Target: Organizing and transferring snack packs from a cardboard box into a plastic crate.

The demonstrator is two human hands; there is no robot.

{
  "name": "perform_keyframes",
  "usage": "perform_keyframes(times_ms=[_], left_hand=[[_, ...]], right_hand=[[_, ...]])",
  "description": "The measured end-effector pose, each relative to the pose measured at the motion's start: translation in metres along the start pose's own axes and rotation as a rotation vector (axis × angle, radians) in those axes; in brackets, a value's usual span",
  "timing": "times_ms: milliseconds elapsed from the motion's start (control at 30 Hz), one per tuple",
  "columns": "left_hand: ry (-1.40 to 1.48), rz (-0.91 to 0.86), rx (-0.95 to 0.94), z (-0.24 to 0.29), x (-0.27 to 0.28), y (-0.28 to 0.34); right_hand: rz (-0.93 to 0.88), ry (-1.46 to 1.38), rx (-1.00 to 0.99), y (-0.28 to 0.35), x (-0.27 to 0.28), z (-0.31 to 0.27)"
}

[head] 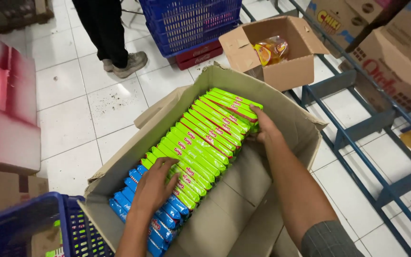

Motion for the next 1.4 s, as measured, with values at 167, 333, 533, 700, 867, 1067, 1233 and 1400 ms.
perform_keyframes(times_ms=[167,333,533,700,867,1067,1233,1400], left_hand=[[0.04,0.01,0.03,-0.005,-0.008,0.003],[0.112,0.027,0.015,0.002,-0.005,0.009],[0.231,0.1,0.038,0.007,0.003,0.028],[0.58,0.141,0.032,0.037,0.015,0.058],[0.857,0.224,0.072,0.067,0.037,0.093],[1.06,0.512,-0.09,0.025,0.048,0.131],[1.178,0.704,-0.041,-0.01,0.043,0.186],[1.434,0.863,0.154,-0.018,0.046,0.234]], right_hand=[[-0.069,-0.059,0.21,-0.006,0.021,-0.012],[0.017,-0.095,0.355,0.039,0.037,-0.019],[0.11,-0.033,0.551,0.128,0.046,-0.031],[-0.104,-0.06,0.613,0.162,0.042,-0.032],[-0.394,0.084,0.519,0.253,0.006,-0.001],[-0.68,0.223,0.146,0.311,-0.028,0.052],[-0.908,0.383,0.066,0.329,-0.056,0.096],[-0.898,0.716,0.37,0.328,-0.091,0.136]])
Point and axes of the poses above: each hand's wrist, its own y-axis away from the middle knuckle, its own x-axis out of the back of the hand, z = x × y, the point moved 3 cm from there along -y, towards the middle knuckle, and after that the axes turned 3 degrees about -y, right-handed, at the moved point
